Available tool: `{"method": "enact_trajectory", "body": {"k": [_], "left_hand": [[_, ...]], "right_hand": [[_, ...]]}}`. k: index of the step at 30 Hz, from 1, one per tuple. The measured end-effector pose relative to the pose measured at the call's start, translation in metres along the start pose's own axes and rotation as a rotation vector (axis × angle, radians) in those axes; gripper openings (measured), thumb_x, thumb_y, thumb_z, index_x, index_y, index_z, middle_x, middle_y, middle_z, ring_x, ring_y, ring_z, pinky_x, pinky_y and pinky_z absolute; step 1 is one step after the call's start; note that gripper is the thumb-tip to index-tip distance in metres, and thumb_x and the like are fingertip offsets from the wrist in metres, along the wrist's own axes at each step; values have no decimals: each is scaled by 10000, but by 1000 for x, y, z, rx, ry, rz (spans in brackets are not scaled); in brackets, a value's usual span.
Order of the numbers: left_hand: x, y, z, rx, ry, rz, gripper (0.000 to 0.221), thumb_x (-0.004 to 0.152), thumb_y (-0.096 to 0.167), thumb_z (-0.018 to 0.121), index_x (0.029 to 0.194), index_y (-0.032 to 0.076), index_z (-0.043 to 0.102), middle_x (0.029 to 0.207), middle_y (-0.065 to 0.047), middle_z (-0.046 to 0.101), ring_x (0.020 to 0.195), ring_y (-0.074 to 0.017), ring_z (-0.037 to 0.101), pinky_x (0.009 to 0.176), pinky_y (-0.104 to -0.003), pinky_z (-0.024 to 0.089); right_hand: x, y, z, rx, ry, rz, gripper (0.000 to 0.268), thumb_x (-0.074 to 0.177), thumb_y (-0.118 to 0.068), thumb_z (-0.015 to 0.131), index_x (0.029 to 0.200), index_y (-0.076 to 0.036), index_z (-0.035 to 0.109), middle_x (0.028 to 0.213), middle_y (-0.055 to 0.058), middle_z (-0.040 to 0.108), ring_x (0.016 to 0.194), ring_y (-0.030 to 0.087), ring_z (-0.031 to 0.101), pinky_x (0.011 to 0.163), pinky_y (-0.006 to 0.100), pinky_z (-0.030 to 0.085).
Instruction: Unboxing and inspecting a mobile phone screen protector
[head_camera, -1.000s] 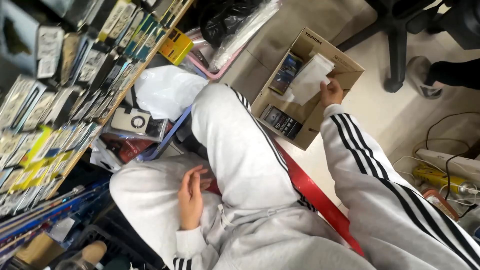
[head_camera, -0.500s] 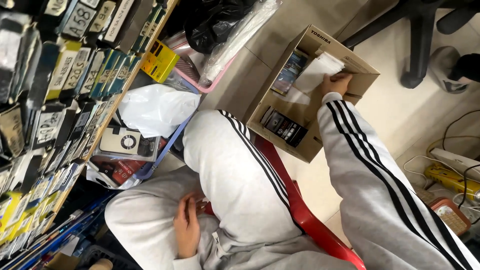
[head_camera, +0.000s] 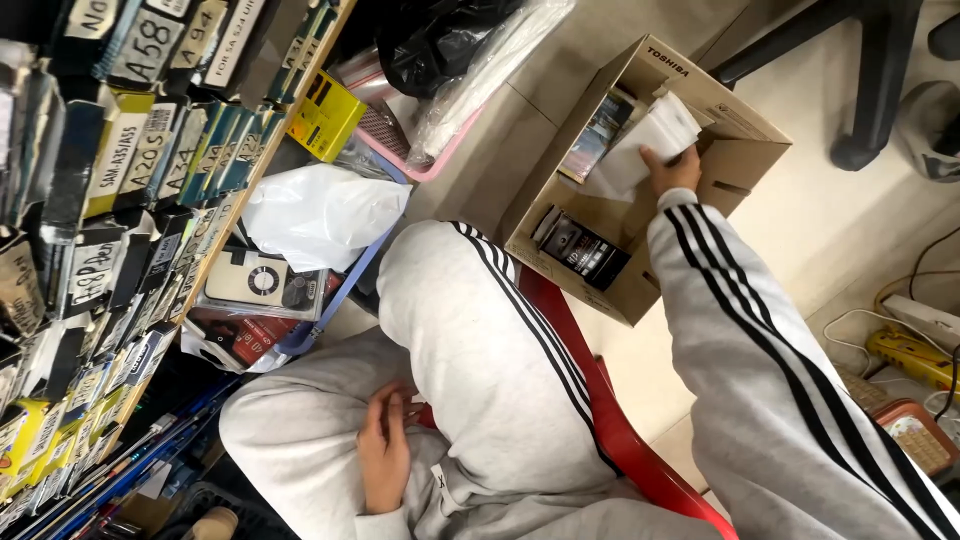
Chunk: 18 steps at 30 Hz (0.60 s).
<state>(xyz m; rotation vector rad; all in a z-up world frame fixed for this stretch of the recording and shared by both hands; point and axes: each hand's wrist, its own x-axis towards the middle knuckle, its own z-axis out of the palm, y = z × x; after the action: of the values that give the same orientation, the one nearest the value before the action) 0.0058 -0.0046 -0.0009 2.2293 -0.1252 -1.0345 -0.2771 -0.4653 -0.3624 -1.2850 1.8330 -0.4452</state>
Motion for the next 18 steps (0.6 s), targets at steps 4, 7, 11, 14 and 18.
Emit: {"method": "enact_trajectory", "body": {"k": [4,7,11,14,18], "left_hand": [[-1,-1,-2,48,-4,3,320,1014,251,477,1192,83,682,1144,-75,779,1050,-192,751,867,-299,615],[-3,-1,-5,83,-5,23,325,1011,287,479,1182,123,701,1161,-38,782,1089,-186,728,916,-299,553],[-9,14,-13,-213,-48,14,338,1025,244,461,1205,48,669,1150,-154,763,1052,-235,747,885,-327,641],[-14,37,-26,-185,-57,205,347,1034,296,448,1183,61,654,1264,-107,728,1167,-216,699,1023,-305,507],[-50,115,-56,-340,-110,515,353,1064,264,412,1194,34,645,1233,-124,674,1194,-243,653,984,-380,600]], "right_hand": [[-30,-10,-12,-8,6,-181,619,826,-345,892,1320,-103,608,1230,96,726,1105,233,687,949,369,554],[-64,-41,-31,140,-12,-220,575,884,-266,849,1351,-91,563,1293,141,692,1157,281,677,985,426,574],[-94,-72,-67,418,-49,-409,613,940,-305,838,1382,-66,486,1395,204,615,1256,336,624,1053,467,555],[-142,-136,-111,459,-26,-465,510,997,-194,775,1380,-19,488,1420,177,574,1289,291,563,1112,402,487],[-228,-224,-146,749,-187,-335,472,1046,-180,680,1459,-158,454,1500,44,566,1370,235,575,1136,409,537]]}}
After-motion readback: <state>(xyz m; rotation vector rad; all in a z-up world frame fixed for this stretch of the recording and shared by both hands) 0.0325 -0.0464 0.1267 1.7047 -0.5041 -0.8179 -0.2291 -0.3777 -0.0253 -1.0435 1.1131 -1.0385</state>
